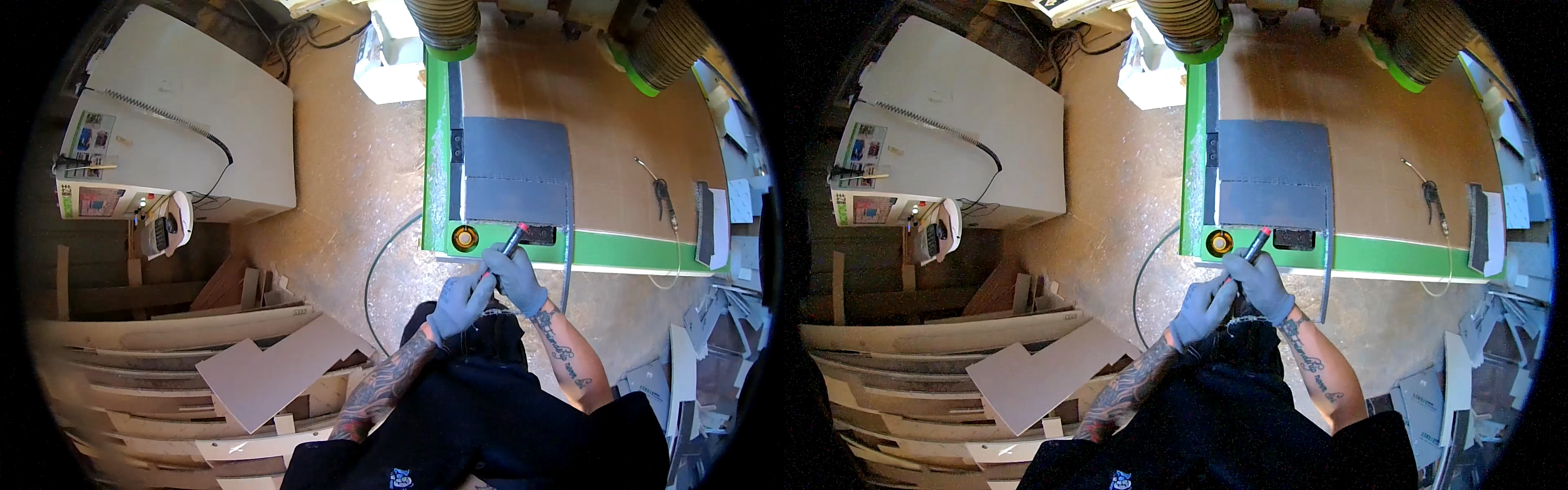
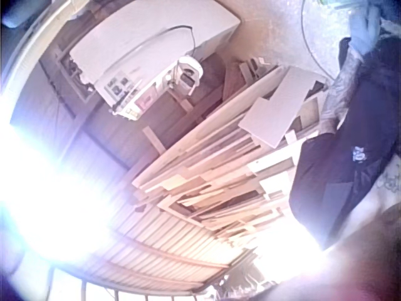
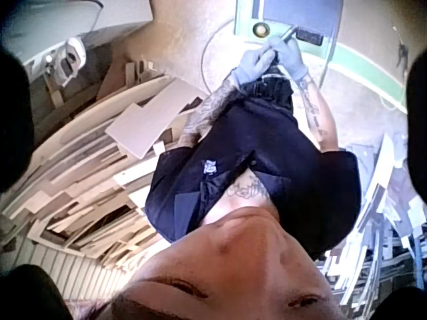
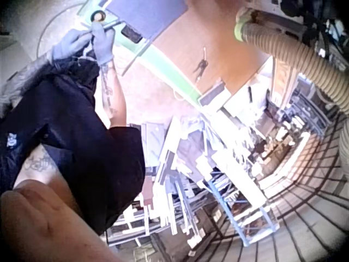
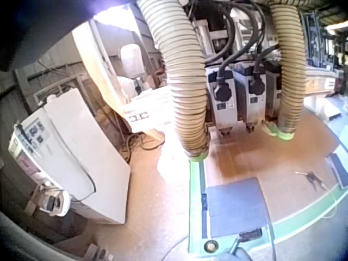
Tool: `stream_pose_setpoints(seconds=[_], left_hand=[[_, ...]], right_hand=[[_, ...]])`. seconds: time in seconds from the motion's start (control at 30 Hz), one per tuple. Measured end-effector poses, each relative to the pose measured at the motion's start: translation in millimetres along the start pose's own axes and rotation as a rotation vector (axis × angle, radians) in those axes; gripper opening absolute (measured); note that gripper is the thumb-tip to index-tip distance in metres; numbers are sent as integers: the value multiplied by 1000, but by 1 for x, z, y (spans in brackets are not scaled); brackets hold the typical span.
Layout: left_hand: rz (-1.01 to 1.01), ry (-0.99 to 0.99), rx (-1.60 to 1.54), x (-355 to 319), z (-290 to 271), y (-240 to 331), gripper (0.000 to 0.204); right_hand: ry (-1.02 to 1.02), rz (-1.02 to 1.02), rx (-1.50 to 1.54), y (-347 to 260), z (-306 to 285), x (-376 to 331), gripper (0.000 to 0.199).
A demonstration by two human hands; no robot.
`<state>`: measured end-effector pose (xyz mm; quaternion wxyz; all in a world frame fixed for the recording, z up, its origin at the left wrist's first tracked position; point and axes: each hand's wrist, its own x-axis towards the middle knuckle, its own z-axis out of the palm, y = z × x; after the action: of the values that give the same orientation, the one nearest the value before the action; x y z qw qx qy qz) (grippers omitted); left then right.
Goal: The person places a grey rectangular board onto a CNC machine table and secures it. They then operate the machine's control panel using a mouse and keyboard. Afterward, they use a red marker to write on the board's surface and flip it over to mark the other side.
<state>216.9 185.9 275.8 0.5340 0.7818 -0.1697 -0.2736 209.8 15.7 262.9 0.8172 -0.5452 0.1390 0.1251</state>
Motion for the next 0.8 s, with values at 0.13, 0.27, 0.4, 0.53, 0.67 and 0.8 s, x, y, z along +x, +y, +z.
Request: stream_pose_setpoints(seconds=[0.13,0.27,0.4,0.53,0.67,0.8], left_hand=[[127,115,315,16,0,2,31],[162,74,524,32,-11,4,28],[231,44,649,45,-21,1,29],[234,17,620,50,-33,-5,28],[270,2,600,55,-40,2,24],[384,57,623,44,-58,1,18]], right_hand=[[148,8,63,6,0,15,32],[179,53,42,1,-7,28,33],[204,97,101,-4,-6,34,34],[246,148,170,-19,8,39,35],[170,181,243,-24,5,42,30],[521,-22,82,7,-48,60,27]])
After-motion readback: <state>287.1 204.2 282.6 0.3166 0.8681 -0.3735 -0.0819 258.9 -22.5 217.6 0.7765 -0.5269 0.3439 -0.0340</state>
